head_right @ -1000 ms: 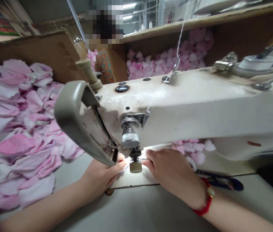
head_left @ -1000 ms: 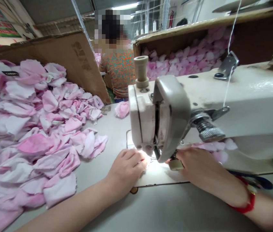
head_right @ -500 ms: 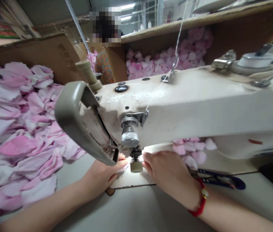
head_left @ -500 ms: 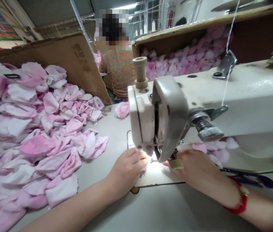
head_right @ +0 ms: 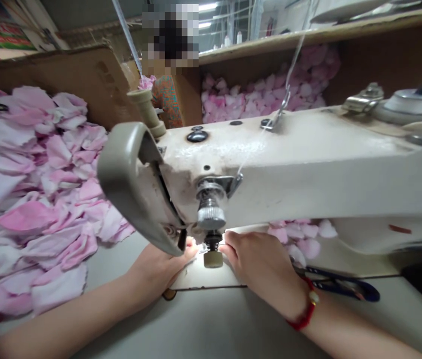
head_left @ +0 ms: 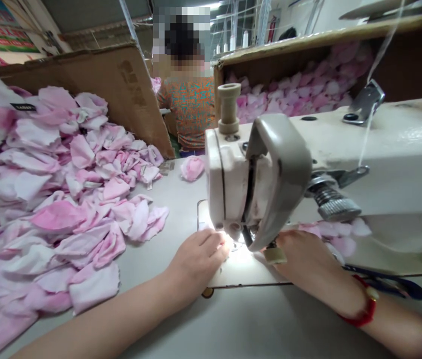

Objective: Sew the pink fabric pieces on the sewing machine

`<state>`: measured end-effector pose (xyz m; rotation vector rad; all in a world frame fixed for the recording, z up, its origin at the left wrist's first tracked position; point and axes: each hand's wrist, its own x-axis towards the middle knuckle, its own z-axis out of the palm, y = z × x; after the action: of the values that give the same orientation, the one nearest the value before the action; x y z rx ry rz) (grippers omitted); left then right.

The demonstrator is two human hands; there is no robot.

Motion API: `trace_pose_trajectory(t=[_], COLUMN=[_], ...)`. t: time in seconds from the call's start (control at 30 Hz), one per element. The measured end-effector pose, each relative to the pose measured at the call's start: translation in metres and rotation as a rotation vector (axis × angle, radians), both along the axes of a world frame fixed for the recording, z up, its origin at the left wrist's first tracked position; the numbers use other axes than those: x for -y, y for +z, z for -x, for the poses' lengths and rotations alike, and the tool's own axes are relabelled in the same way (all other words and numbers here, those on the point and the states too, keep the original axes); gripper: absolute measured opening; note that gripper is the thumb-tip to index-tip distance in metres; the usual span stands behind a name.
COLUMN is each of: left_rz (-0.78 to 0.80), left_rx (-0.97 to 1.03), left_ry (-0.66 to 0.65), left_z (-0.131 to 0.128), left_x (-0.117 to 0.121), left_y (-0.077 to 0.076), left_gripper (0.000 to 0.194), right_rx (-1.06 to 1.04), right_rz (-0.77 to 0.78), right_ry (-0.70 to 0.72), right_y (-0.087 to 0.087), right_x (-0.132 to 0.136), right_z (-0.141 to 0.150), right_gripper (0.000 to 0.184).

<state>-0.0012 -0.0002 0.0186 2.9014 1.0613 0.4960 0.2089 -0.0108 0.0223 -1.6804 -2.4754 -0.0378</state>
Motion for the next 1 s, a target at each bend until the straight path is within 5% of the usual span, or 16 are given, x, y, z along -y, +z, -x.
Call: trace_pose_trajectory(t=[0.2,0.4,0.53,0.77,1.0], left_rz=[-0.139,-0.293,-0.219,0.078,0.060], left_rx=[-0.001,-0.102,-0.079,-0.088,-0.028], left_ry=[-0.110,-0.067,-0.063,-0.109,-0.108], left_z=[0.000,-0.003,-0.002,0.005,0.008], left_x=[0.002,0.006,0.003,-0.006,-0.009], left_y=[0.003,-0.001,-0.006,0.008,-0.008], left_gripper=[0.023,0.022,0.021,0.015,0.017], right_rx=[0.003,0.043,0.059,0.040,-0.011], right_rz=[-0.014,0.009,0.016,-0.001,0.075], right_ry=[-0.005,-0.017,-0.019,-0.027,-0.040], right_y=[0.004,0.001,0.003,0.005,0.009], right_x=[0.006,-0.001,-0.003,0.003,0.001], right_z=[0.001,0.001,0.000,0.001,0.000], right_gripper=[0.017,0.029,0.027,0.018,0.017])
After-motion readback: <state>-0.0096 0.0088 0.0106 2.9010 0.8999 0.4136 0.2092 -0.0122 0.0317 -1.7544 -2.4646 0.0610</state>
